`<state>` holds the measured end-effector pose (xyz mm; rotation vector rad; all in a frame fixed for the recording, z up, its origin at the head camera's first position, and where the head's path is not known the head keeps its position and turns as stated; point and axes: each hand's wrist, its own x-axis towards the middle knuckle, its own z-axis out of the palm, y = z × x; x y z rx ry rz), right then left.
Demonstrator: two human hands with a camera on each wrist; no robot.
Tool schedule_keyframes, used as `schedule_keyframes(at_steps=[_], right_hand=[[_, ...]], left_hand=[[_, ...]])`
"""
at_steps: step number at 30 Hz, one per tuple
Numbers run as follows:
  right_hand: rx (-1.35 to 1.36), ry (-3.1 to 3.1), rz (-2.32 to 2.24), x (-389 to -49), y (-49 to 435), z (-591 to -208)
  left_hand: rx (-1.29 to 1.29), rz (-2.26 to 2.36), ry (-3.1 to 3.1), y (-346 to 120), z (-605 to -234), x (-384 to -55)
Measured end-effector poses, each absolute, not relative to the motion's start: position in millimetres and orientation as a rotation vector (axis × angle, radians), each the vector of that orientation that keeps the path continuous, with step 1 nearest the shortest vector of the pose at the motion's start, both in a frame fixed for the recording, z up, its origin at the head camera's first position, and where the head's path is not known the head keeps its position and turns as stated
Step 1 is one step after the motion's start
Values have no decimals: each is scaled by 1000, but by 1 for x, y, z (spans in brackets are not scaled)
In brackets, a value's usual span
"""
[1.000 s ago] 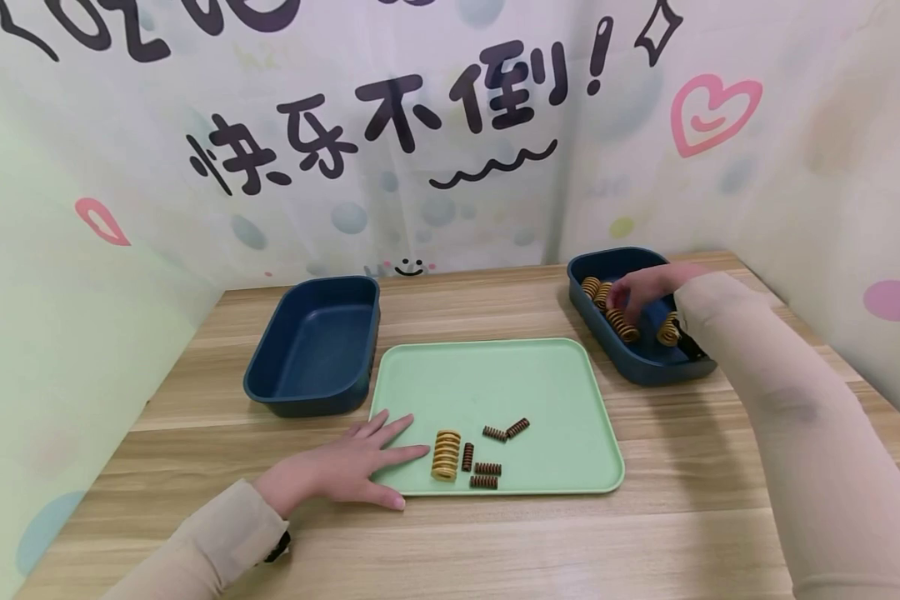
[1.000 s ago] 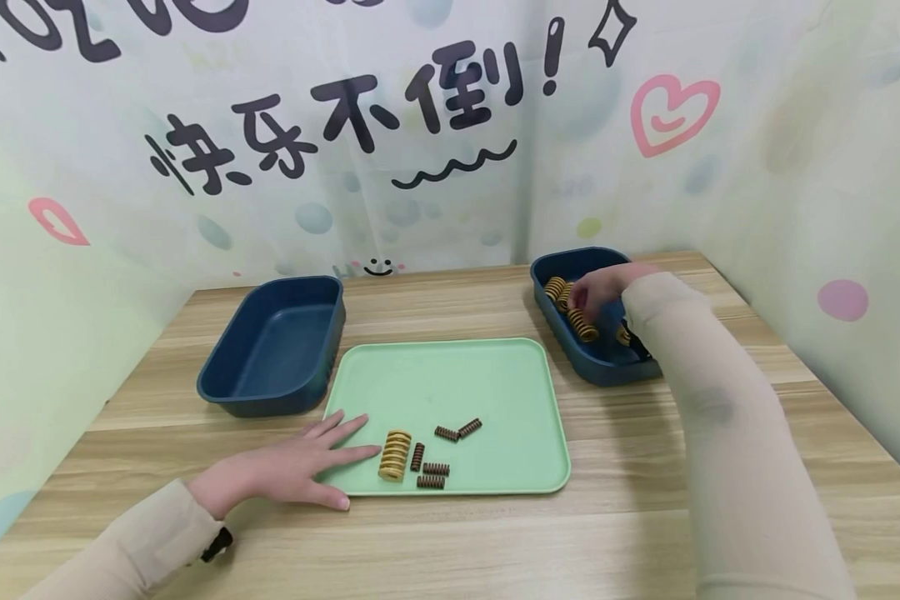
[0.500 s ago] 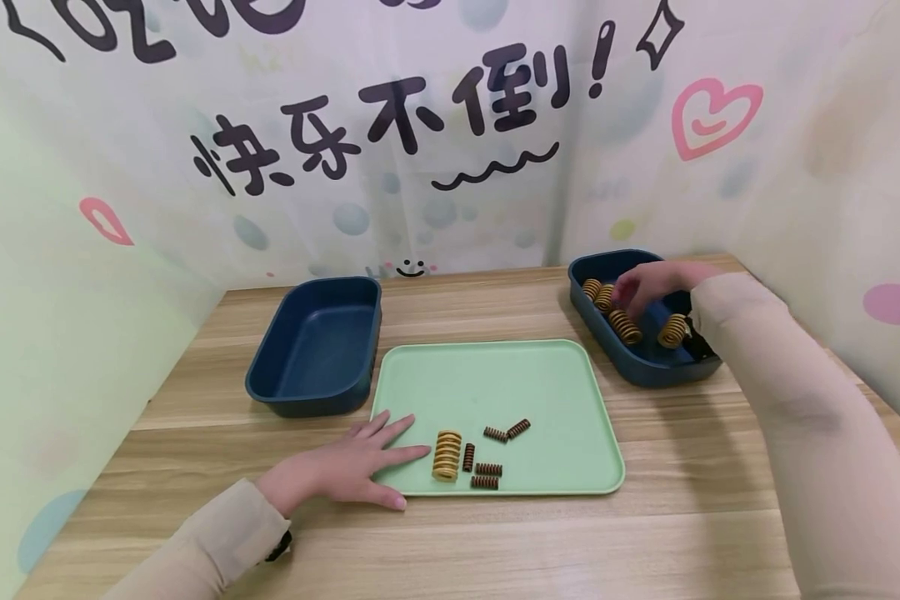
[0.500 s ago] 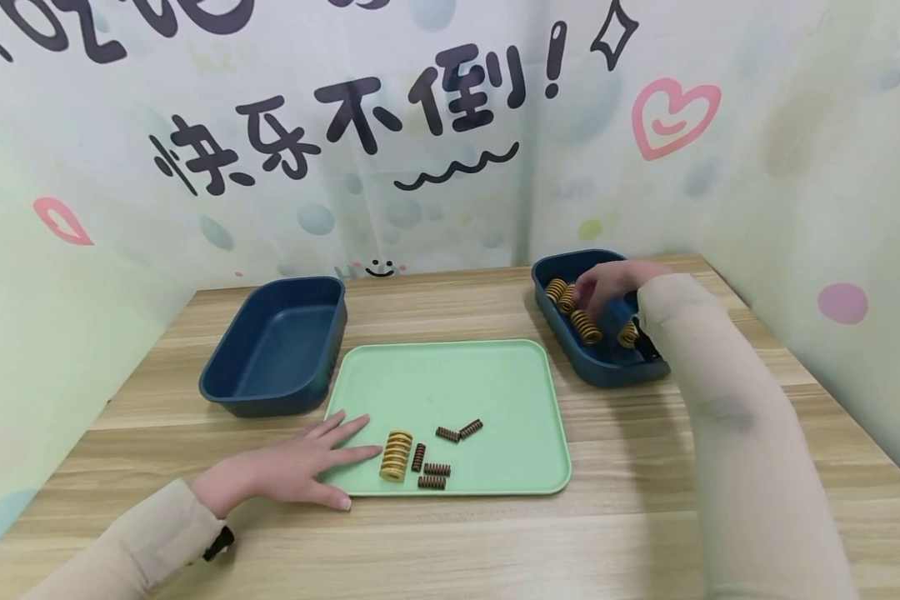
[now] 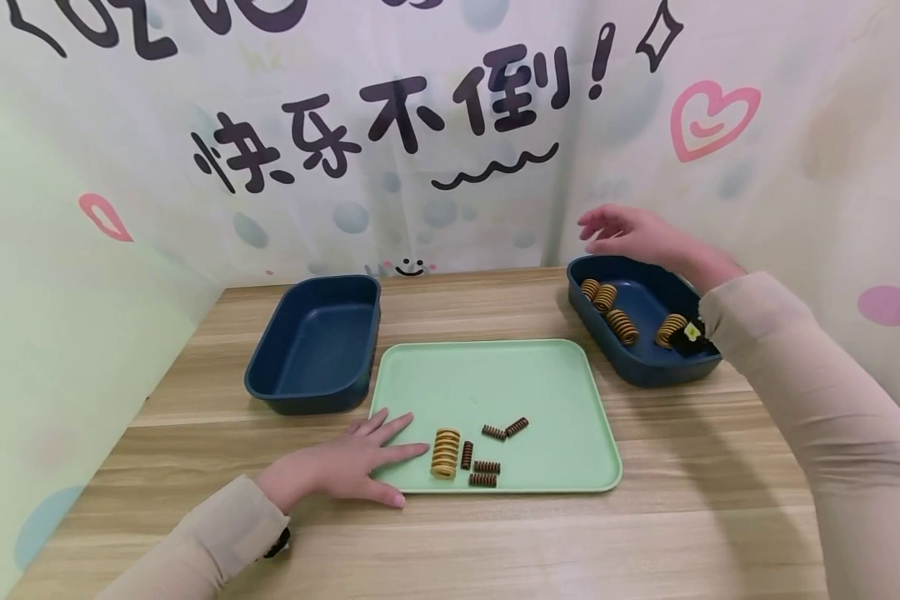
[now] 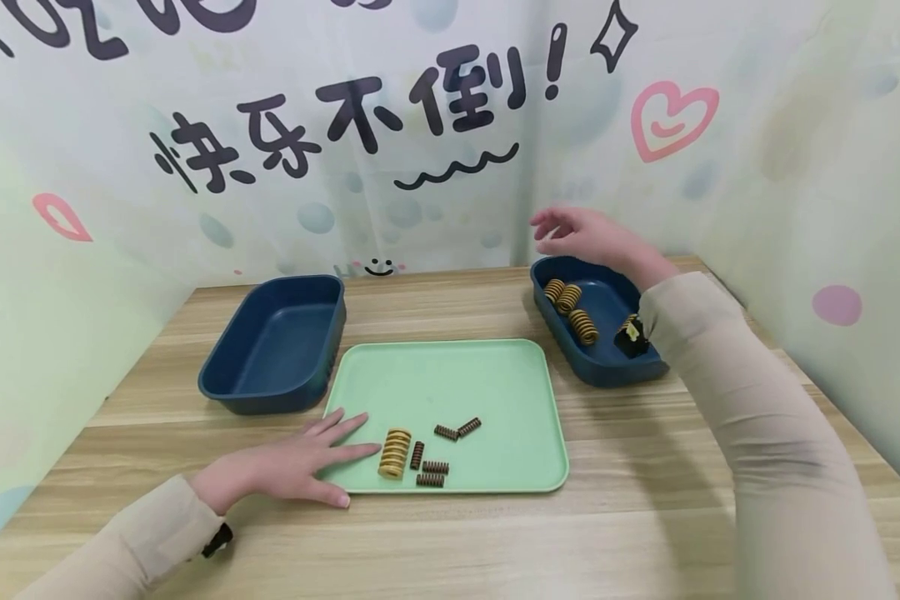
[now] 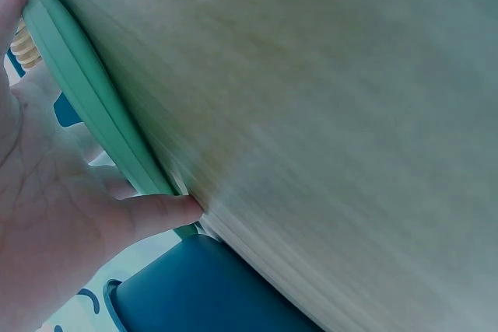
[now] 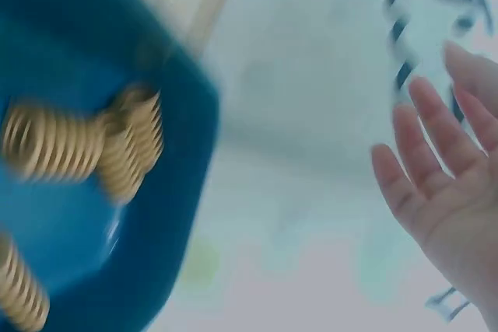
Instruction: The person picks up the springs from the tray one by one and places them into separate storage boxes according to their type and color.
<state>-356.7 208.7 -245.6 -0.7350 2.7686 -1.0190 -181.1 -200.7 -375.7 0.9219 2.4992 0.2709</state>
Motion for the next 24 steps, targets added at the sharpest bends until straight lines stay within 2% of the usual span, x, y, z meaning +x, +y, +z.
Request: schedule_keyframes(at_steps=[10, 24], right_hand=[[-975, 2489, -1482, -308, 145, -249], [-1267, 2441, -1273, -263, 92, -293]], left_hand=[[946, 267, 2500, -201, -373, -182], [942, 244, 2511, -201, -377, -183]])
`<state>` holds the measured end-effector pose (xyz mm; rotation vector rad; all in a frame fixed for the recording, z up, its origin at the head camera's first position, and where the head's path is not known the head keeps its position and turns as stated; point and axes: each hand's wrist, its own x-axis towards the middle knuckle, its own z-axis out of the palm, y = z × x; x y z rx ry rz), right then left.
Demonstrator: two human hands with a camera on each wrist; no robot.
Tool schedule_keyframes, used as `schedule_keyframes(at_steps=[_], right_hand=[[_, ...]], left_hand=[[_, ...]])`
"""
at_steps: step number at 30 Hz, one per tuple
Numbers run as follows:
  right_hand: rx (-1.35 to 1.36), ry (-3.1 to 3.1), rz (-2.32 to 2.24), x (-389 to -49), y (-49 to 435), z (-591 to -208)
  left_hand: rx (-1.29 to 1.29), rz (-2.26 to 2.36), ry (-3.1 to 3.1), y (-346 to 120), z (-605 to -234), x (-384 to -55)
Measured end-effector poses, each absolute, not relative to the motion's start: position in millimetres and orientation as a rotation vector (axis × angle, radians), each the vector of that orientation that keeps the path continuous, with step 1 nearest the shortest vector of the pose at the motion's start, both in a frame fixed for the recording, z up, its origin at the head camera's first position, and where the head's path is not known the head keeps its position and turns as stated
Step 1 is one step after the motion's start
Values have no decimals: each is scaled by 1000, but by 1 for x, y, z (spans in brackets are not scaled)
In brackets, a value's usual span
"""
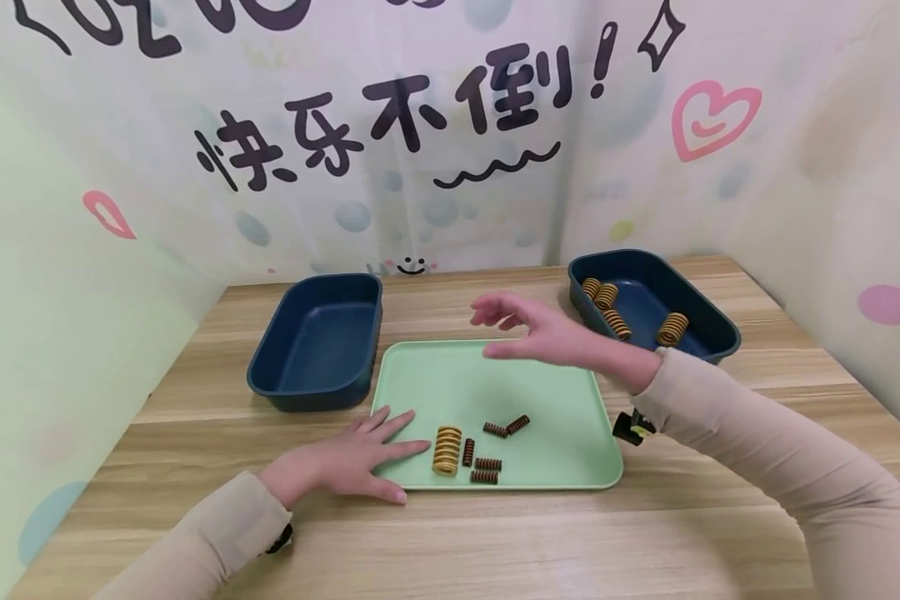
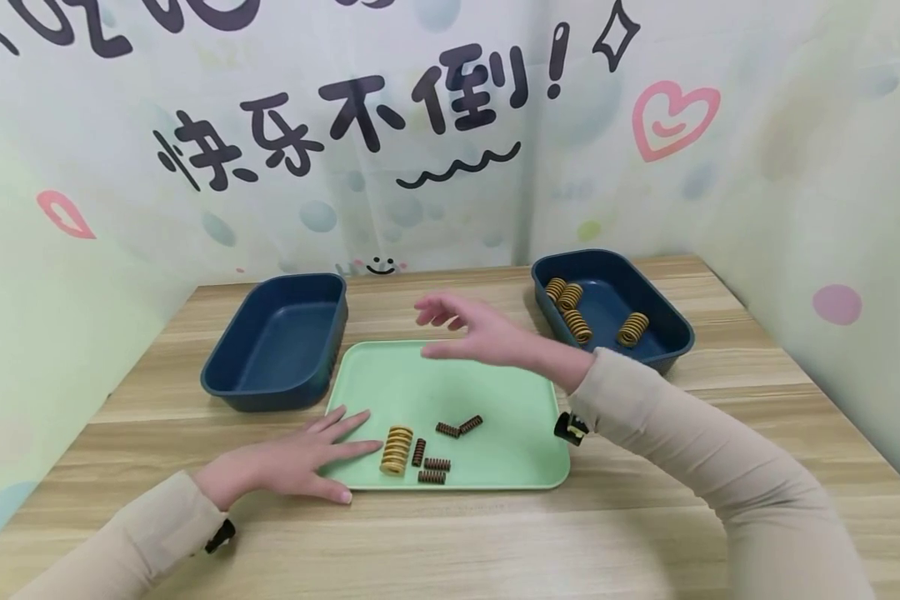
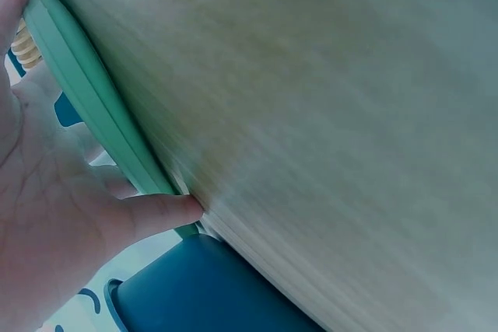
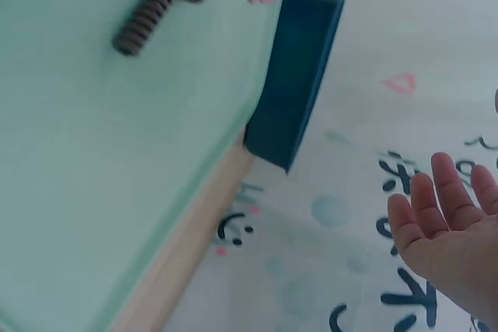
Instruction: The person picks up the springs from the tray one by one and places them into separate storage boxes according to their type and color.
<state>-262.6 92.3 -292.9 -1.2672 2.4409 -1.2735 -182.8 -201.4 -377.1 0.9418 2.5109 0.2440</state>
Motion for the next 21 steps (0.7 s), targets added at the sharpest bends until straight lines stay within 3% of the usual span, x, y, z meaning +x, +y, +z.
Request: schedule_keyframes(at_steps=[21], right_hand=[[-1353, 2481, -503, -229, 51, -349]], left_hand=[[934, 222, 2508, -201, -378, -184]])
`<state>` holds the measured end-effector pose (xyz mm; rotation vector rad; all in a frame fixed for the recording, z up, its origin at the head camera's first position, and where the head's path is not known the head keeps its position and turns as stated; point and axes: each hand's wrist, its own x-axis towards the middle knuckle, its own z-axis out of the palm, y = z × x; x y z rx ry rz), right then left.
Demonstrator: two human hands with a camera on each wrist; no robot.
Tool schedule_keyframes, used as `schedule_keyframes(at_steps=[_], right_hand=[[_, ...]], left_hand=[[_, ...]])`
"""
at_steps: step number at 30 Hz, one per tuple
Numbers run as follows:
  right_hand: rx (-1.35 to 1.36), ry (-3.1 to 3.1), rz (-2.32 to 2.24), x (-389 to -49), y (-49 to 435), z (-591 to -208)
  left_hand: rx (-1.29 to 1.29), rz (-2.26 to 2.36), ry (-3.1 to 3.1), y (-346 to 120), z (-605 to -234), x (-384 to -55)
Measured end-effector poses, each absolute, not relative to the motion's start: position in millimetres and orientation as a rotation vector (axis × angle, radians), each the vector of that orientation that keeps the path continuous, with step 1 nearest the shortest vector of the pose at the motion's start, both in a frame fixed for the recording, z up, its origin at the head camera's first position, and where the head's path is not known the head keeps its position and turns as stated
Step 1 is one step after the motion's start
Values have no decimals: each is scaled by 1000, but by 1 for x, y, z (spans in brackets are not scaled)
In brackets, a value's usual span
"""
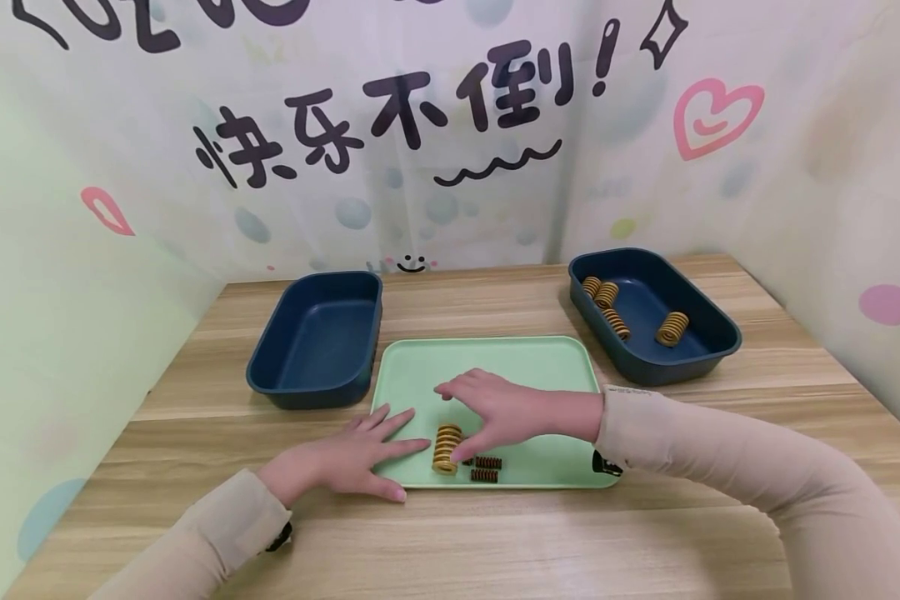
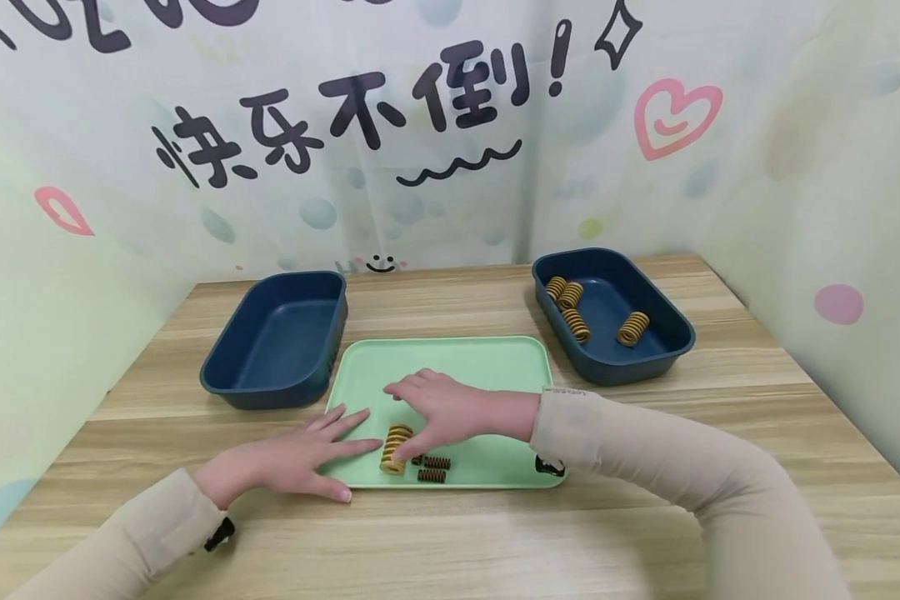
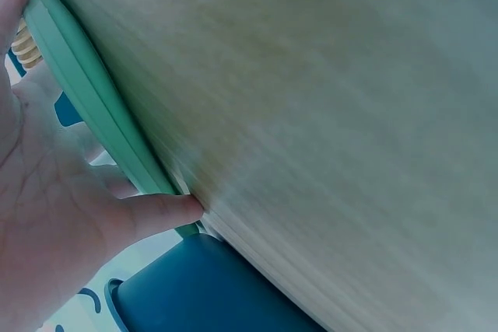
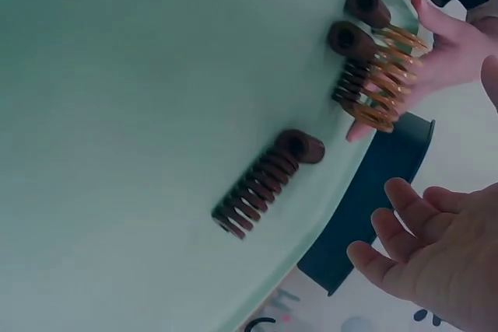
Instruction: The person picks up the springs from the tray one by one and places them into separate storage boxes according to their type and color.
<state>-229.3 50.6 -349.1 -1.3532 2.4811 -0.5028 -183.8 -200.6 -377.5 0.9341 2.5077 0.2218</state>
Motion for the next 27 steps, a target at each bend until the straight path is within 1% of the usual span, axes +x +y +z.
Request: schedule_keyframes(at_steps=[6, 10, 27], right_hand=[[-1436, 2517, -256, -226, 44, -360], [-1446, 2533, -178, -223, 43, -365], [-1465, 2475, -209, -228, 38, -371]], left_hand=[[949, 228, 2511, -201, -378, -184], [958, 231, 2512, -201, -377, -184], [930, 218, 2512, -200, -377, -183]])
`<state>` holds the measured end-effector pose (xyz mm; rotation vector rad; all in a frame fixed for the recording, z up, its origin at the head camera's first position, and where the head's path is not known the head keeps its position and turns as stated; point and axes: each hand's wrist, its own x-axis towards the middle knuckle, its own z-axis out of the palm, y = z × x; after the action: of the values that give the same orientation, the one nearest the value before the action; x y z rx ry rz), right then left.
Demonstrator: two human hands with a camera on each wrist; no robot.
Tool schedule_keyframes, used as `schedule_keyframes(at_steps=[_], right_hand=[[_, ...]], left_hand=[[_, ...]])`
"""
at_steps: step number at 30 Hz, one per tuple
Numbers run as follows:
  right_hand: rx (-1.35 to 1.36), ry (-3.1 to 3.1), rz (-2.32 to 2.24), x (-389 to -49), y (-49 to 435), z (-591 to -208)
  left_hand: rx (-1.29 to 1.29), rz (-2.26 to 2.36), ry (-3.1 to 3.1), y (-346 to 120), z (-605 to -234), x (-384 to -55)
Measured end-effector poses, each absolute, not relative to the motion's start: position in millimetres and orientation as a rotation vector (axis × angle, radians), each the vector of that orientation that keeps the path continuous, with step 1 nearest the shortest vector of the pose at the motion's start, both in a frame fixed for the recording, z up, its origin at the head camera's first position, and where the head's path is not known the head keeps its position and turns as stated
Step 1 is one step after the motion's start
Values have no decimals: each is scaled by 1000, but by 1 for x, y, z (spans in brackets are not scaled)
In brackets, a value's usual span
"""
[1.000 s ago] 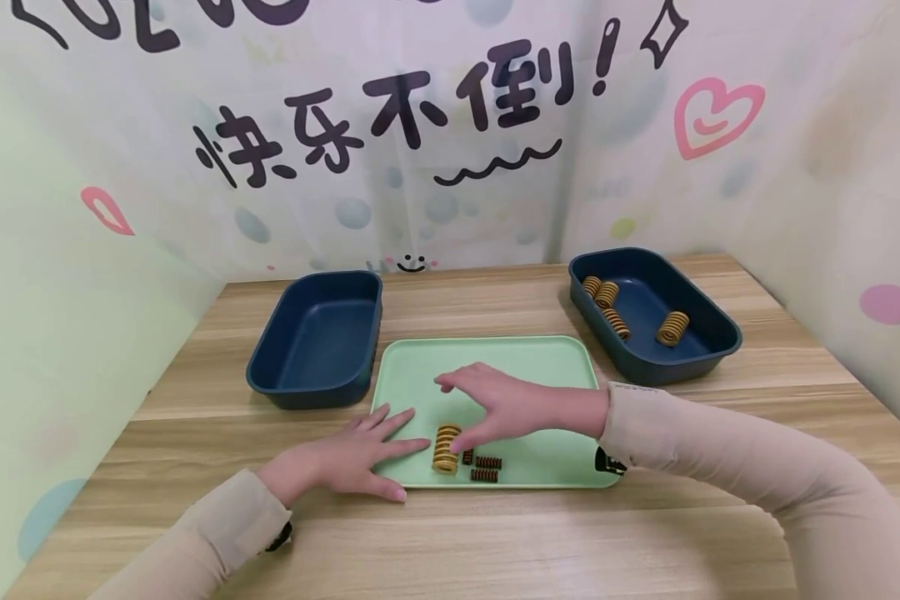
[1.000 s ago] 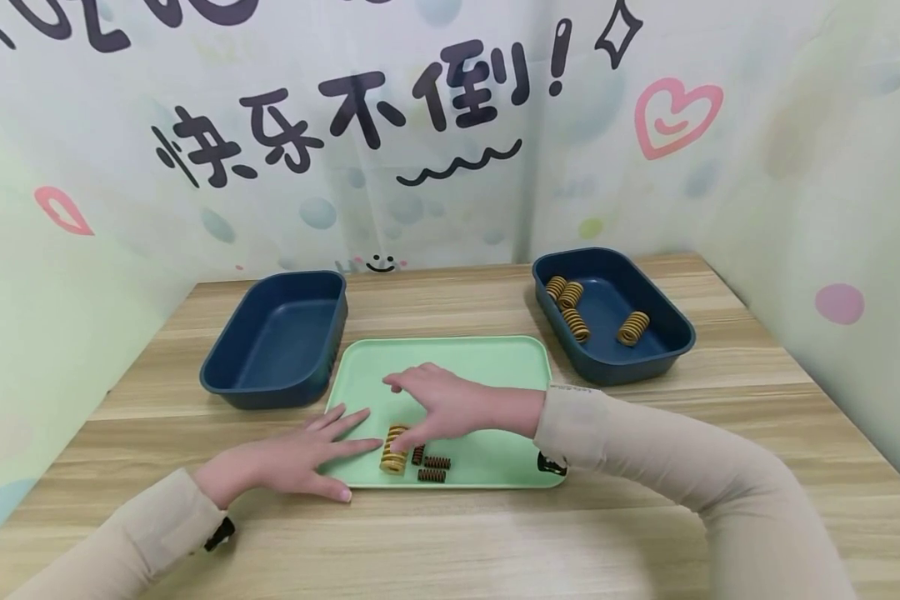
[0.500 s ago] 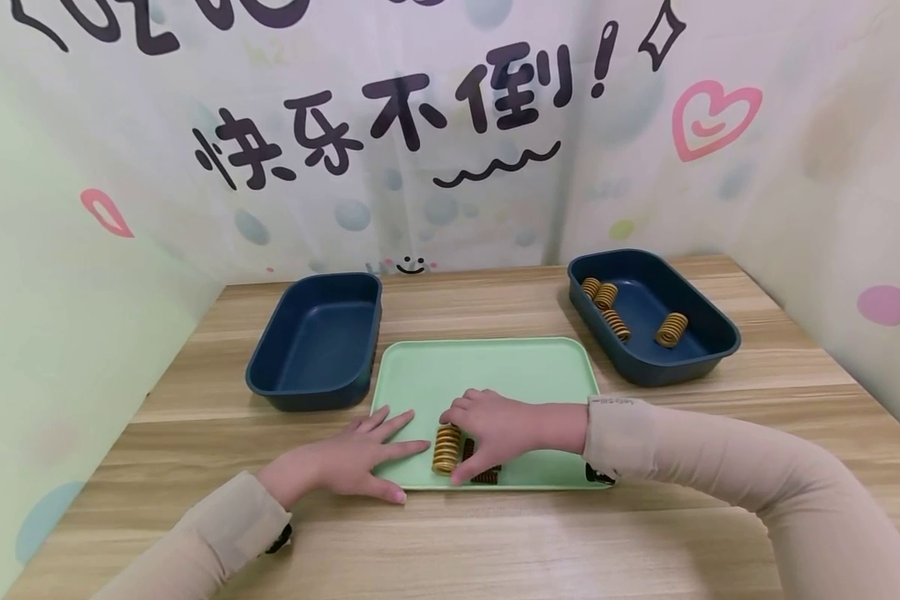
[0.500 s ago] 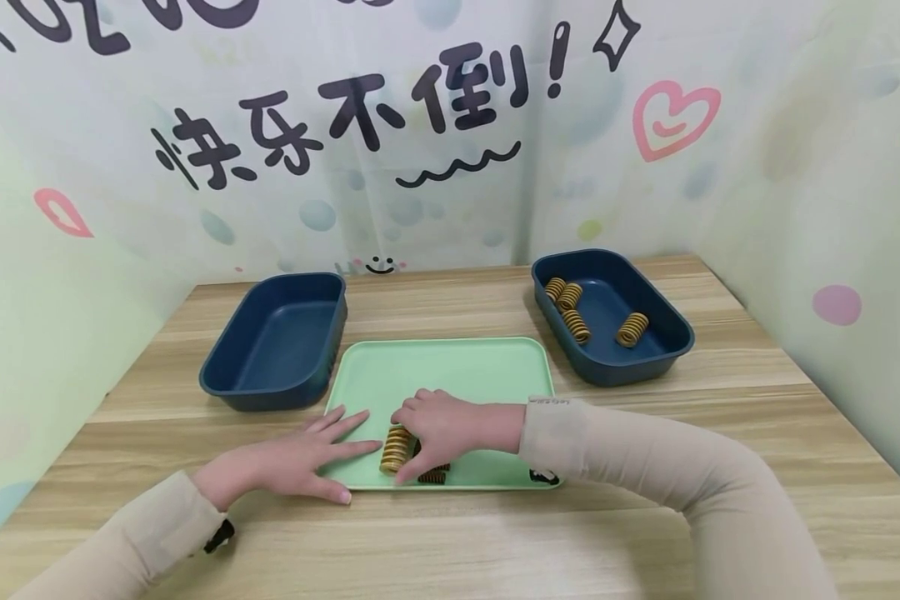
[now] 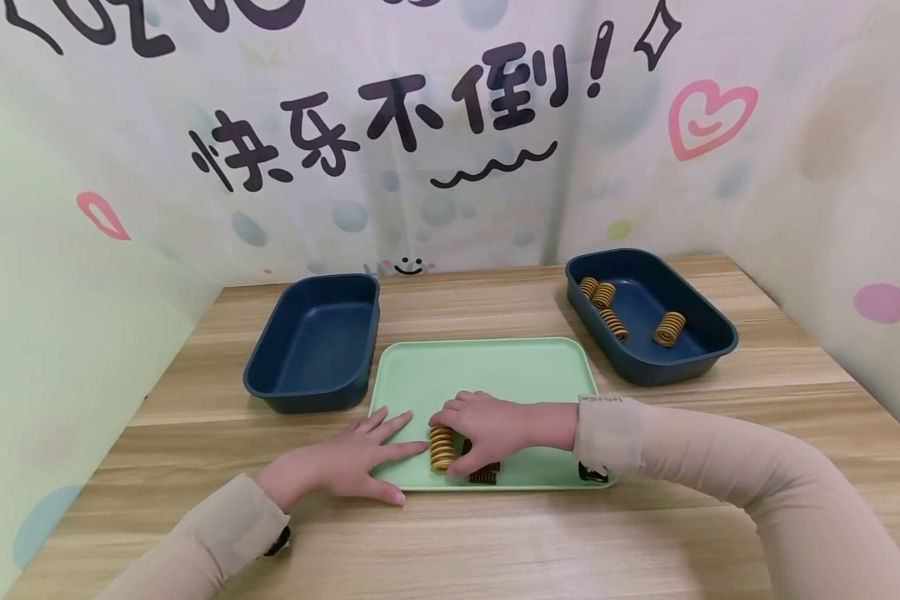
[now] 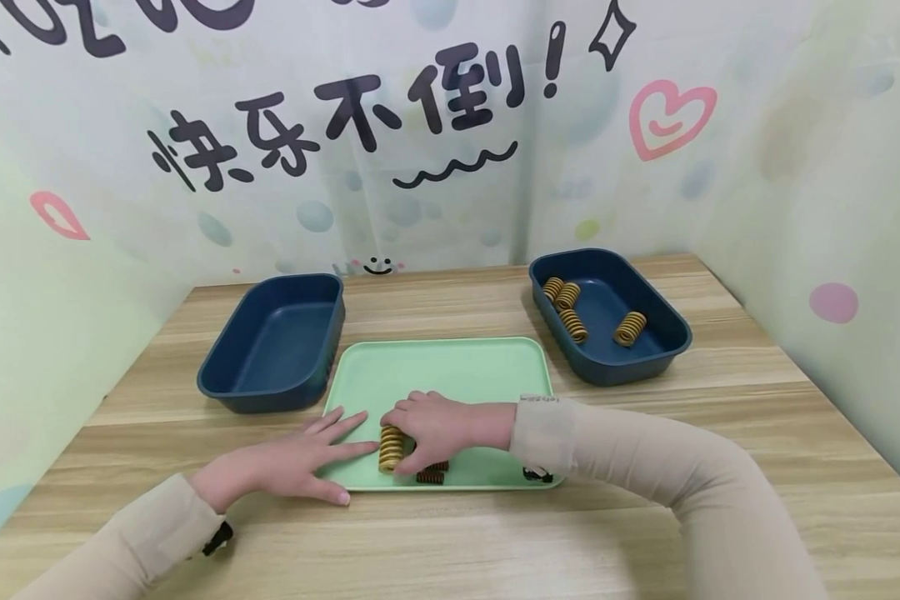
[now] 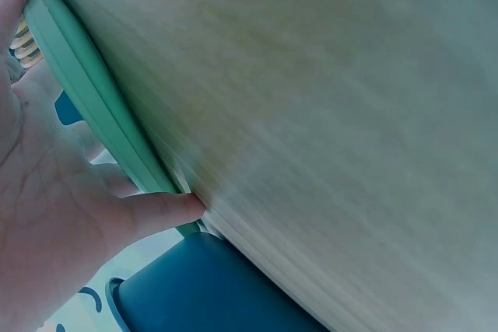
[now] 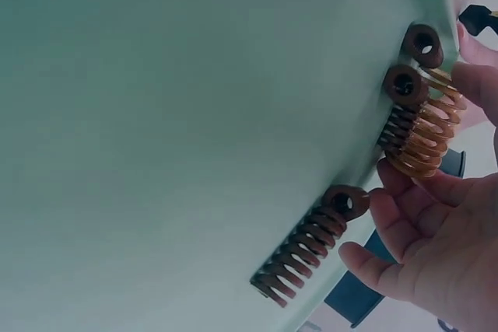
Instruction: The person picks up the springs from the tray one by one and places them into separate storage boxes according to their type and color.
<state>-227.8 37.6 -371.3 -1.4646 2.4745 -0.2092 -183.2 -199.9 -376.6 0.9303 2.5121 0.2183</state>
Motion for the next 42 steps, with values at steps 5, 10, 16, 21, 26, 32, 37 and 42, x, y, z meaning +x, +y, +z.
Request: schedule_keyframes(at_steps=[5, 10, 16, 21, 26, 32, 37, 42], right_hand=[[-1463, 2381, -326, -234, 37, -372], [-1477, 2308, -407, -241, 38, -375], [-1463, 2330, -441, -243, 35, -380], [-1454, 2349, -468, -243, 34, -381], [-1401, 2286, -582, -247, 38, -379], [-1255, 2162, -778, -255, 45, -374], [-1199, 2049, -943, -260, 52, -368], [-1161, 1941, -1085, -264, 59, -362]], left_hand=[[940, 223, 2509, -200, -376, -184], [922, 226, 2503, -199, -374, -184], [920, 231, 2504, -200, -373, -184], [926, 239, 2507, -200, -373, -183], [935, 243, 2510, -199, -374, -183], [931, 232, 2516, -199, -374, -183], [935, 229, 2516, -198, -375, -183], [952, 247, 2514, -199, -376, -184]])
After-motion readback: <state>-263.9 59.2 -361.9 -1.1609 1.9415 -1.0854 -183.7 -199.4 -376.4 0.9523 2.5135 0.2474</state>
